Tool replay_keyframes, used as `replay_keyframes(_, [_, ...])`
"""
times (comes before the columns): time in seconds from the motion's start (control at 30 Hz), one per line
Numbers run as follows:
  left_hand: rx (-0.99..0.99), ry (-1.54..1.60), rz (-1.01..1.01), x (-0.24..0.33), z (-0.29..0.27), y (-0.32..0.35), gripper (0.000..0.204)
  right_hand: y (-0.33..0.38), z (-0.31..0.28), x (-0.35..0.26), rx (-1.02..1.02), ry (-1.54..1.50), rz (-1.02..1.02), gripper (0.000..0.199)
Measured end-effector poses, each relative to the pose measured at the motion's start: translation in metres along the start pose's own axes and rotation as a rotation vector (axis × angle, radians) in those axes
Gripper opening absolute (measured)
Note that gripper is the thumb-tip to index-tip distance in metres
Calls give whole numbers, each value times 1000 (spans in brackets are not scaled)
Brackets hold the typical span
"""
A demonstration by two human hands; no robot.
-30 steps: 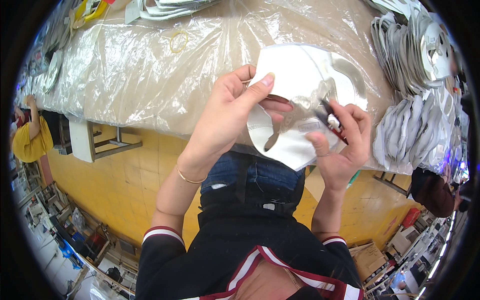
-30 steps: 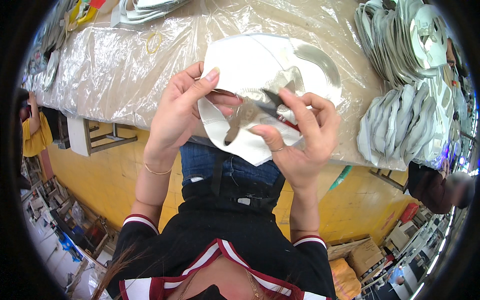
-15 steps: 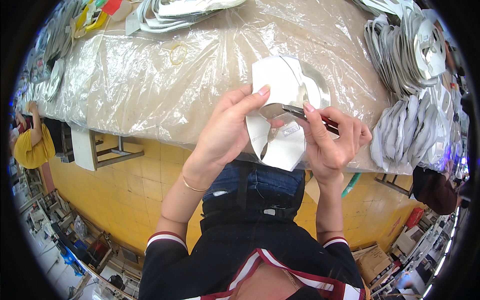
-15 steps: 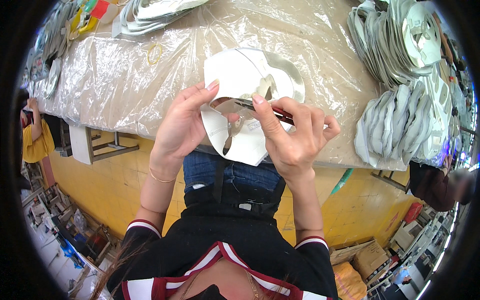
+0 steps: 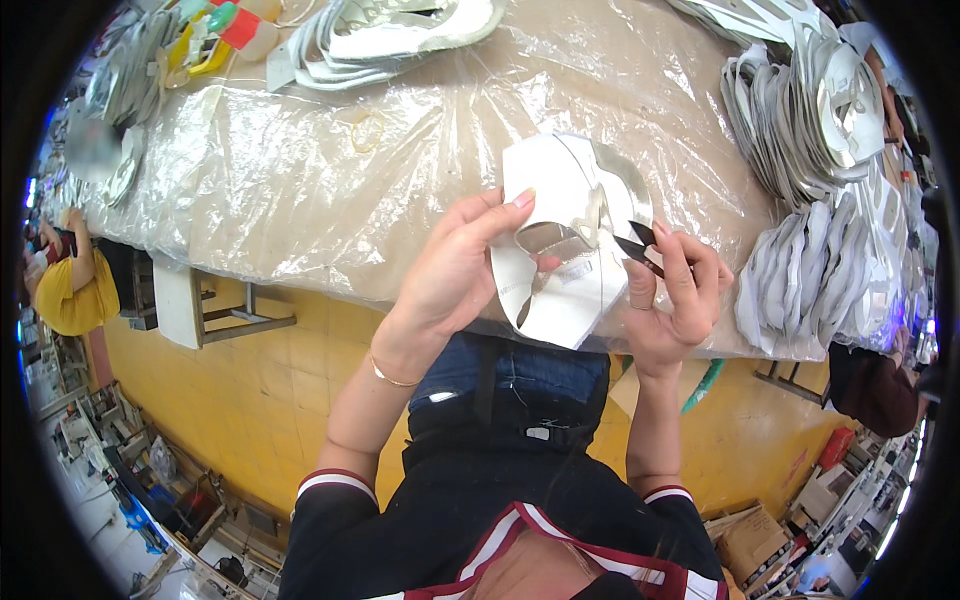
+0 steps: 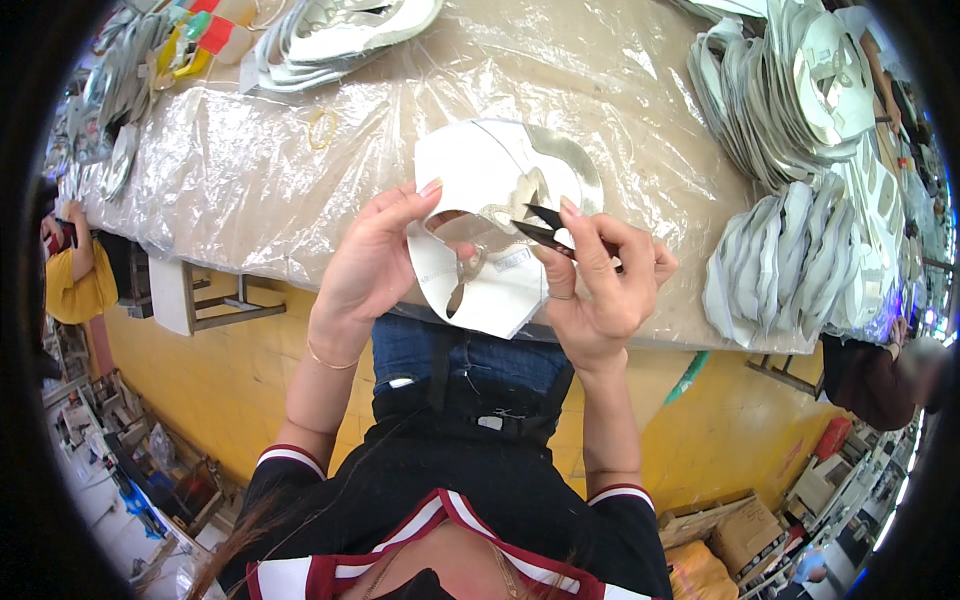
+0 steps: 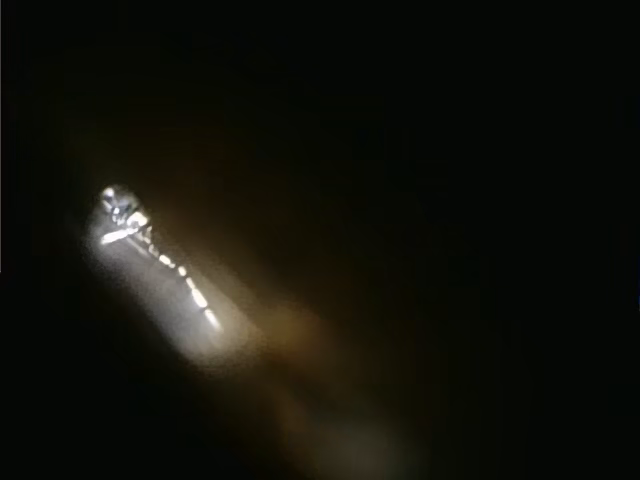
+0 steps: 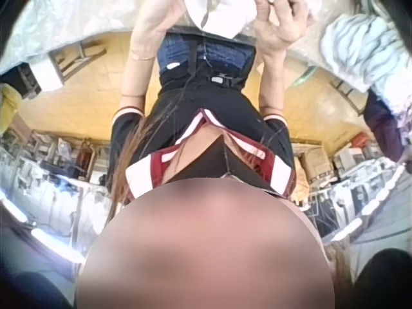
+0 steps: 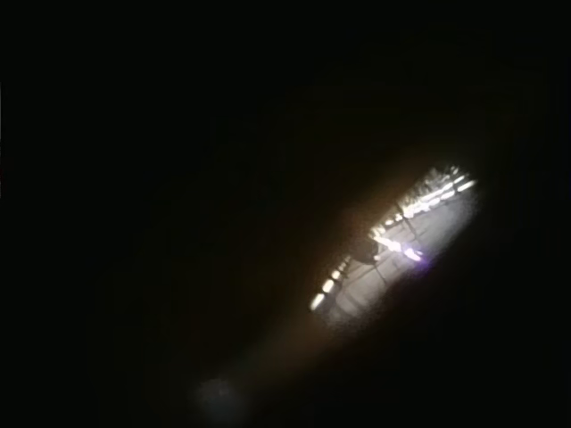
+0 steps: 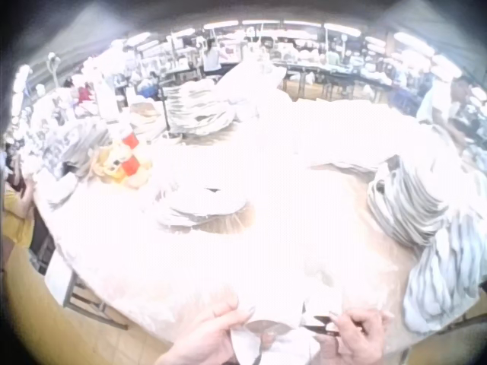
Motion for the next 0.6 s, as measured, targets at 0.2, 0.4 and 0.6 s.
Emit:
replay_keyframes(0.2, [411, -622, 316, -3, -40, -13, 35, 30, -9, 29, -20, -154, 413, 54])
replay_keyframes(0.4, [837, -1121, 868, -28, -80, 32, 27, 79, -18, 70, -44, -103, 728, 42])
replay_keyframes(0.6, [818, -1493, 1159, -59, -83, 33, 17, 88, -13, 70, -5, -105, 457, 18])
Point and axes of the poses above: each hand's wrist, its own y-axis away from the middle knuckle, its own z-axis out of the palm, x = y × z, the point moved 3 cm from there along -y, towards the middle knuckle, and after that the axes turned 4 degrees about -y, right-handed, at the moved point
